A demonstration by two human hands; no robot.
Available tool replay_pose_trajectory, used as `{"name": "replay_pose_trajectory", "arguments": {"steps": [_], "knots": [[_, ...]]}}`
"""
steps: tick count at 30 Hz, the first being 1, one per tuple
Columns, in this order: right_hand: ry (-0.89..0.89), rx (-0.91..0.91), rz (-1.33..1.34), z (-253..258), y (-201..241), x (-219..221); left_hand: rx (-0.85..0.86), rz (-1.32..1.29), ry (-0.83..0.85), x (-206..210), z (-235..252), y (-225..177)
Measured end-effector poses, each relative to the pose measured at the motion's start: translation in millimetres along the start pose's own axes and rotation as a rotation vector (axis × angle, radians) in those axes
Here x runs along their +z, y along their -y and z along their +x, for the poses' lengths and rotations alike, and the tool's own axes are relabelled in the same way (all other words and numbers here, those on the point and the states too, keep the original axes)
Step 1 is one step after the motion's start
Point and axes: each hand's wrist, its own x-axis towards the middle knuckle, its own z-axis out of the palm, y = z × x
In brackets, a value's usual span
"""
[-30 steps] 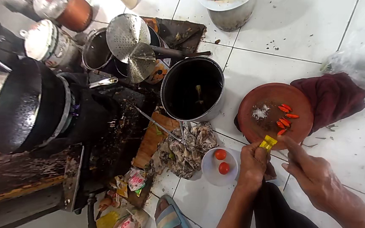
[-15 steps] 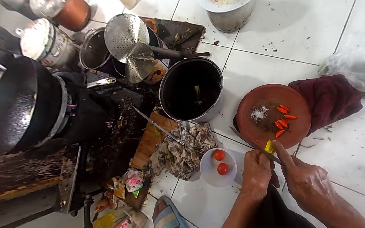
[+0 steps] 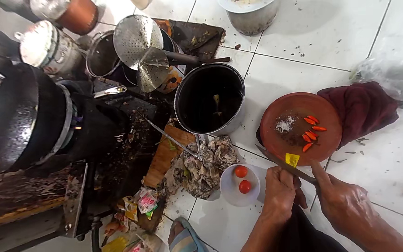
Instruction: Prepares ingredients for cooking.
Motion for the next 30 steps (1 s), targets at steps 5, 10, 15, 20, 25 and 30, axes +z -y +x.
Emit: {"name": "replay_pose_trajectory", "arguments": {"steps": [5,10,15,20,25,30], "knots": [[0.040,-0.041,0.035,27.9,1.5,-3.8,0.055,0.049,-0.038,-3.1,2.5,-12.4],[0.047,-0.109,0.144,23.9,-11.0,0.9,-0.005,0.189,0.039,-24.4,11.0,-19.9],[0.082,-0.171,0.214,17.8,-16.3,0.3,-0.141,0.228,0.236,-25.9,4.7,-7.7],[0.127,-0.165,0.249,32.3,-11.8,-8.3,-0.065,0.350,0.239,-20.4,3.8,-10.8],[0.072,-0.177,0.233,39.9,-8.2,-5.9,0.046,0.336,0.276,-23.4,9.4,-11.7],[0.056,-0.159,0.169,38.4,-1.0,-1.1,0.066,0.374,0.228,-22.7,12.5,-4.4]]}}
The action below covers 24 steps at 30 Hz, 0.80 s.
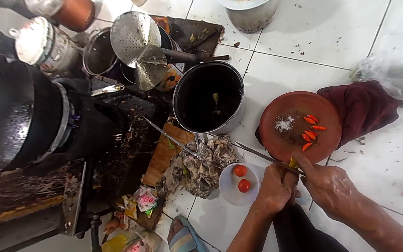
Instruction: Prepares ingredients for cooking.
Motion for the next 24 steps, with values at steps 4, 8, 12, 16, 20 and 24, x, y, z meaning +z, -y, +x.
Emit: {"name": "replay_pose_trajectory", "arguments": {"steps": [4,8,12,16,20,24], "knots": [[0.023,0.082,-0.091,-6.7,9.5,4.7,0.040,0.023,-0.251,3.0,-3.4,3.2],[0.046,0.149,-0.139,-22.3,12.1,6.0,0.013,0.074,-0.277,1.3,-7.3,-3.8],[0.047,0.150,-0.165,-26.5,15.4,4.2,-0.067,0.059,-0.223,7.5,-10.4,-4.5],[0.026,0.143,-0.164,-11.8,21.2,7.1,-0.018,0.064,-0.195,14.9,-8.7,3.2],[0.033,0.142,-0.145,1.2,26.0,9.6,0.028,0.093,-0.276,11.9,-8.7,0.3],[0.021,0.136,-0.169,-10.3,24.8,5.2,-0.016,-0.033,-0.243,6.6,-12.9,-1.6]]}}
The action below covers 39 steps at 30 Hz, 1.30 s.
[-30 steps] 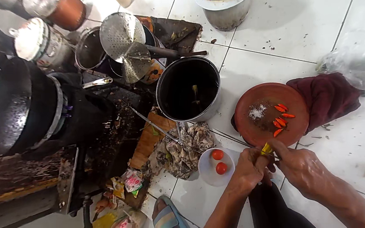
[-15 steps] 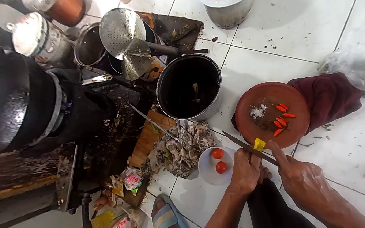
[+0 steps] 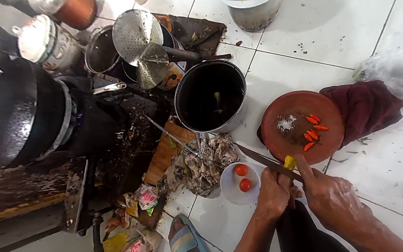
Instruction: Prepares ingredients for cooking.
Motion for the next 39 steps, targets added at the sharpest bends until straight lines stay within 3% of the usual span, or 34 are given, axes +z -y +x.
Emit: {"name": "replay_pose_trajectory", "arguments": {"steps": [5,12,20,25,31,35,39], "knots": [[-0.013,0.004,0.006,-15.2,-7.3,2.8,-0.037,-0.199,0.089,4.8,-2.5,12.9],[-0.025,-0.027,0.038,13.4,-0.5,-2.3,-0.032,-0.066,-0.052,10.9,-3.8,-6.6],[-0.016,-0.027,0.020,-7.6,-16.3,-4.5,0.017,-0.119,0.045,-9.8,-2.4,-6.1],[-0.029,0.014,0.016,-4.4,-9.3,-4.7,-0.006,-0.011,-0.054,9.6,-7.2,-12.1],[-0.036,-0.009,0.023,26.6,-6.4,-13.8,0.033,0.327,-0.139,11.8,0.6,-29.8],[-0.009,-0.042,0.102,40.7,-10.9,-17.7,0.162,0.442,-0.106,-0.1,11.4,-30.4],[-0.017,-0.057,0.125,36.8,-13.4,-19.6,0.139,0.434,-0.040,-2.0,8.4,-31.3]]}}
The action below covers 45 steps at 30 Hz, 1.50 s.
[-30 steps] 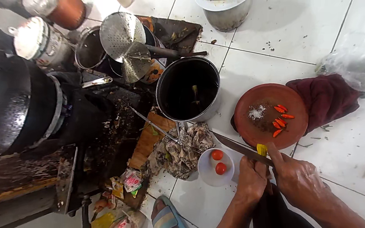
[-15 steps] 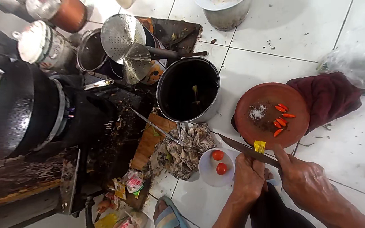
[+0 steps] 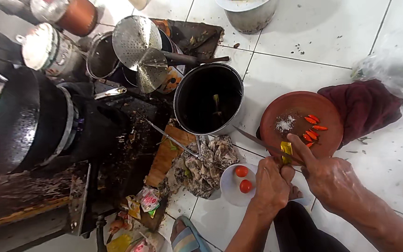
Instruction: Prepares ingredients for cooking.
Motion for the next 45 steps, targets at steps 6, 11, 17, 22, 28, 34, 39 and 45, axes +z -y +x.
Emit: {"name": "replay_pose_trajectory", "arguments": {"steps": [6,11,17,22,28,34,39,45], "knots": [[-0.048,-0.025,0.024,-6.9,0.2,9.8,-0.022,0.081,0.032,7.9,-4.7,5.1],[-0.067,-0.055,0.037,-7.6,-2.5,11.4,0.006,-0.002,0.122,1.4,-9.5,7.6],[-0.064,-0.046,0.055,-14.5,-2.1,22.2,-0.024,-0.139,0.094,8.8,-1.2,15.5],[-0.046,-0.068,0.080,-18.2,-6.1,26.7,-0.027,-0.199,0.078,17.9,-2.8,23.8],[0.026,0.064,0.339,-18.6,-9.5,22.7,0.124,-0.102,0.041,17.5,-3.7,32.0],[0.115,0.137,0.383,-18.1,-9.8,22.8,0.076,-0.078,-0.028,26.7,-6.2,38.3],[-0.008,0.059,-0.034,-24.4,8.0,35.5,0.067,0.045,-0.291,44.6,-7.7,36.7],[0.020,0.163,-0.084,-36.0,11.6,43.2,-0.058,0.078,-0.299,41.9,-4.1,28.1]]}}
